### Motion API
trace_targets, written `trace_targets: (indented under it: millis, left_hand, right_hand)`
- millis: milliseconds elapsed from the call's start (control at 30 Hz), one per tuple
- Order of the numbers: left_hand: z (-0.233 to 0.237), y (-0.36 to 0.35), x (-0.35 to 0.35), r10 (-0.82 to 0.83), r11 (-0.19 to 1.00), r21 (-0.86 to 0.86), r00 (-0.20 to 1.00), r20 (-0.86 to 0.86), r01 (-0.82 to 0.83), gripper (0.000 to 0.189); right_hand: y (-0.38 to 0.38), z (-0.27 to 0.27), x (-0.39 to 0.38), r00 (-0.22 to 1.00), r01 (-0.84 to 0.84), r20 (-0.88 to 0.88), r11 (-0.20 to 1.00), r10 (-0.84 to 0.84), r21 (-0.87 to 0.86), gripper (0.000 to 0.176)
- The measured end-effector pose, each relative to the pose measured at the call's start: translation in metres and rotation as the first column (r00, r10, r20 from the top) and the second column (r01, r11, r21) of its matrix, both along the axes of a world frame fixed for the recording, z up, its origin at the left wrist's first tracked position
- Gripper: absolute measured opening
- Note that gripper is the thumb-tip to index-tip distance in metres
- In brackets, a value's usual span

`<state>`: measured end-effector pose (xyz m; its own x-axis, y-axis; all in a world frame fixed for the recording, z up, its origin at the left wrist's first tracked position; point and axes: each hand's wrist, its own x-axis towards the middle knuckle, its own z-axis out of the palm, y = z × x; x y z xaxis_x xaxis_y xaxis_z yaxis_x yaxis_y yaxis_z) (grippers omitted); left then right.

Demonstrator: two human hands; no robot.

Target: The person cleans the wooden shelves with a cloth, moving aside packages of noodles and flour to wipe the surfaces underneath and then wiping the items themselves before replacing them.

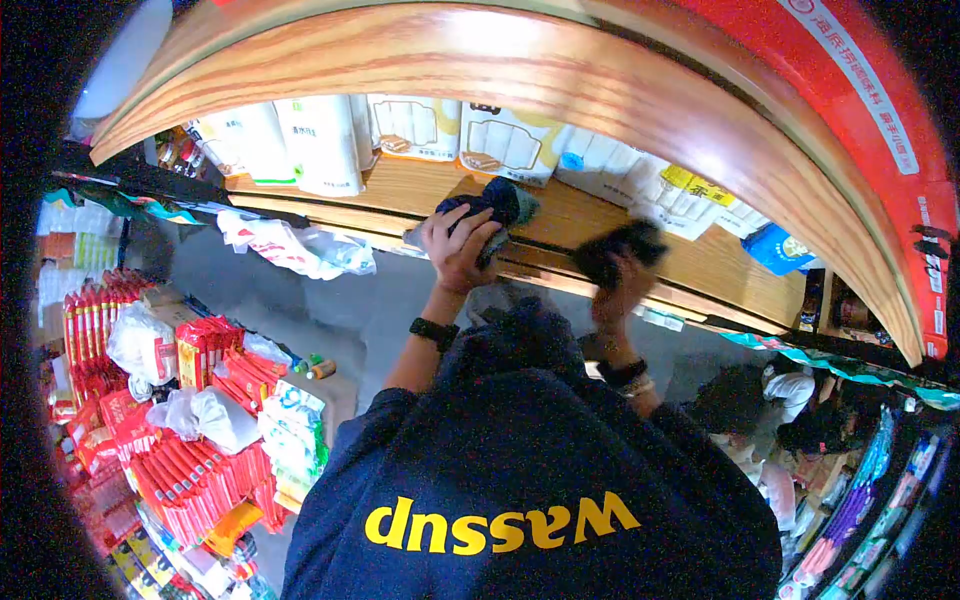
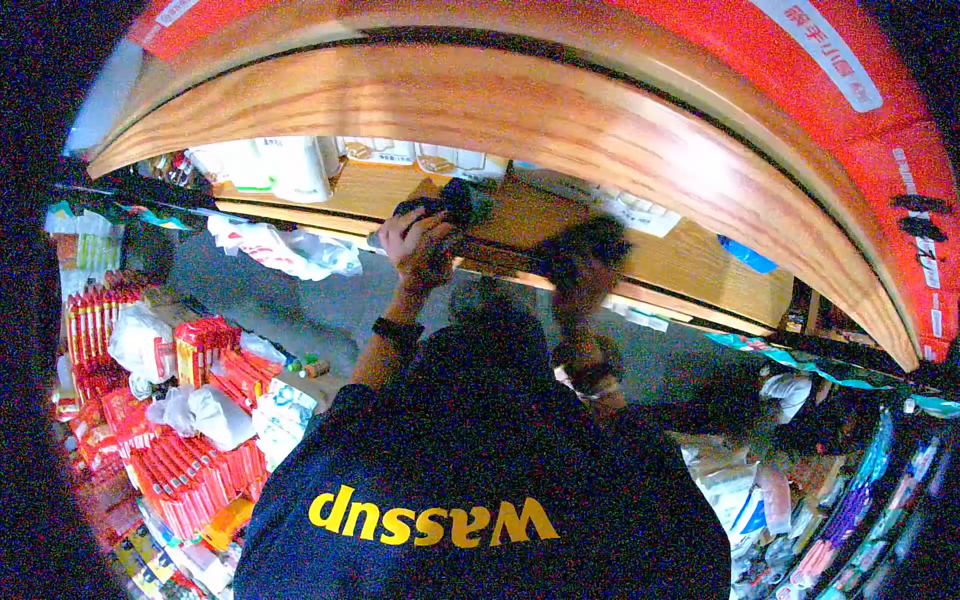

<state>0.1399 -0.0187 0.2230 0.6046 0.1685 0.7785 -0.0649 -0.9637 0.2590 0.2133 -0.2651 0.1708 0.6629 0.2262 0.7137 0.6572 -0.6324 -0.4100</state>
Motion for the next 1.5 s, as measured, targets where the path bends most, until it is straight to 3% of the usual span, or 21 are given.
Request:
trace_targets:
  millis: [33,100,300,367,467,500,667,700,733,767,833,900,967,1000,1033,1233,1300,1367,1400,1433,1500]
  left_hand:
    - [0.001,0.000,0.000,0.007,1.000,0.006,1.000,-0.017,-0.007,0.029]
    - [0.000,-0.002,-0.003,0.012,1.000,0.009,0.999,-0.040,-0.012,0.030]
    - [-0.005,0.004,-0.002,0.013,0.998,0.055,0.999,-0.036,-0.011,0.033]
    - [0.000,0.002,-0.003,-0.011,1.000,0.019,0.999,-0.039,0.012,0.032]
    - [0.003,0.004,-0.005,-0.026,0.999,0.033,0.997,-0.078,0.028,0.033]
    - [0.002,0.005,-0.005,-0.022,0.999,0.034,0.997,-0.076,0.025,0.033]
    - [0.003,0.001,-0.005,-0.048,0.997,-0.062,0.998,-0.052,0.045,0.035]
    - [0.003,-0.001,-0.006,-0.052,0.997,-0.062,0.998,-0.043,0.049,0.035]
    - [0.004,-0.001,-0.007,-0.040,0.997,-0.074,0.998,-0.048,0.037,0.034]
    - [0.003,0.001,-0.006,-0.028,0.996,-0.083,0.998,-0.049,0.023,0.033]
    - [-0.008,0.006,-0.002,-0.033,0.999,0.011,0.999,-0.034,0.033,0.033]
    - [-0.007,0.003,-0.004,-0.022,1.000,0.014,0.998,-0.051,0.023,0.033]
    - [-0.007,0.003,-0.004,-0.025,1.000,0.017,0.999,-0.047,0.026,0.032]
    - [-0.007,0.003,-0.004,-0.024,1.000,0.018,0.999,-0.041,0.024,0.032]
    - [-0.006,0.003,-0.003,-0.030,0.999,0.019,0.999,-0.040,0.031,0.032]
    - [-0.005,0.003,-0.003,-0.046,0.999,-0.005,0.999,0.000,0.046,0.029]
    - [-0.003,0.000,-0.003,-0.025,0.999,-0.019,1.000,0.013,0.025,0.028]
    - [-0.005,0.000,-0.003,-0.021,1.000,-0.020,1.000,0.012,0.021,0.028]
    - [-0.003,-0.001,-0.002,-0.019,1.000,-0.019,1.000,0.011,0.019,0.028]
    - [-0.001,-0.002,-0.003,-0.016,1.000,-0.020,1.000,0.011,0.017,0.028]
    - [0.004,-0.003,-0.004,-0.024,0.999,-0.038,1.000,-0.002,0.024,0.027]
  right_hand:
    - [0.028,0.018,-0.011,1.000,0.014,0.000,0.983,-0.014,-0.181,0.031]
    - [0.075,0.036,-0.024,0.983,-0.150,-0.125,0.977,0.132,-0.154,0.035]
    - [0.101,0.058,-0.033,0.988,-0.127,-0.106,0.975,0.109,-0.184,0.041]
    - [0.087,0.079,-0.037,0.809,-0.230,-0.571,0.969,0.142,-0.085,0.041]
    - [0.044,0.045,-0.029,0.822,-0.140,-0.549,0.988,0.152,0.065,0.035]
    - [0.022,0.041,-0.024,0.974,-0.133,-0.203,0.982,0.105,-0.131,0.032]
    - [-0.083,0.044,0.015,0.945,0.312,0.053,0.940,-0.322,0.140,0.037]
    - [-0.114,0.045,0.021,0.957,0.285,0.008,0.948,-0.289,0.140,0.036]
    - [-0.125,0.055,0.022,0.861,0.491,-0.303,0.824,-0.409,0.284,0.030]
    - [-0.141,0.058,0.032,0.901,0.424,-0.388,0.586,-0.195,0.690,0.028]
    - [-0.167,0.087,0.031,0.871,0.470,0.042,0.855,-0.490,0.219,0.031]
    - [-0.155,0.128,0.033,0.892,0.362,0.143,0.868,-0.428,0.341,0.035]
    - [-0.161,0.141,0.045,0.862,0.460,-0.157,0.612,-0.482,0.644,0.042]
    - [-0.142,0.168,0.047,0.986,0.035,0.089,0.702,-0.139,0.711,0.042]
    - [-0.152,0.170,0.057,0.776,0.555,0.015,0.693,-0.631,0.461,0.041]
    - [-0.161,0.176,0.089,0.799,0.311,-0.044,0.349,-0.600,0.884,0.040]
    - [-0.153,0.162,0.082,0.844,0.249,0.059,0.488,-0.533,0.837,0.040]
    - [-0.153,0.152,0.074,0.854,0.516,-0.193,0.739,-0.483,0.432,0.035]
    - [-0.148,0.145,0.067,0.893,0.450,-0.133,0.865,-0.430,0.223,0.033]
    - [-0.152,0.143,0.063,0.909,0.287,-0.355,0.946,-0.218,0.152,0.032]
    - [-0.143,0.138,0.060,0.914,0.255,-0.281,0.952,-0.294,-0.169,0.032]
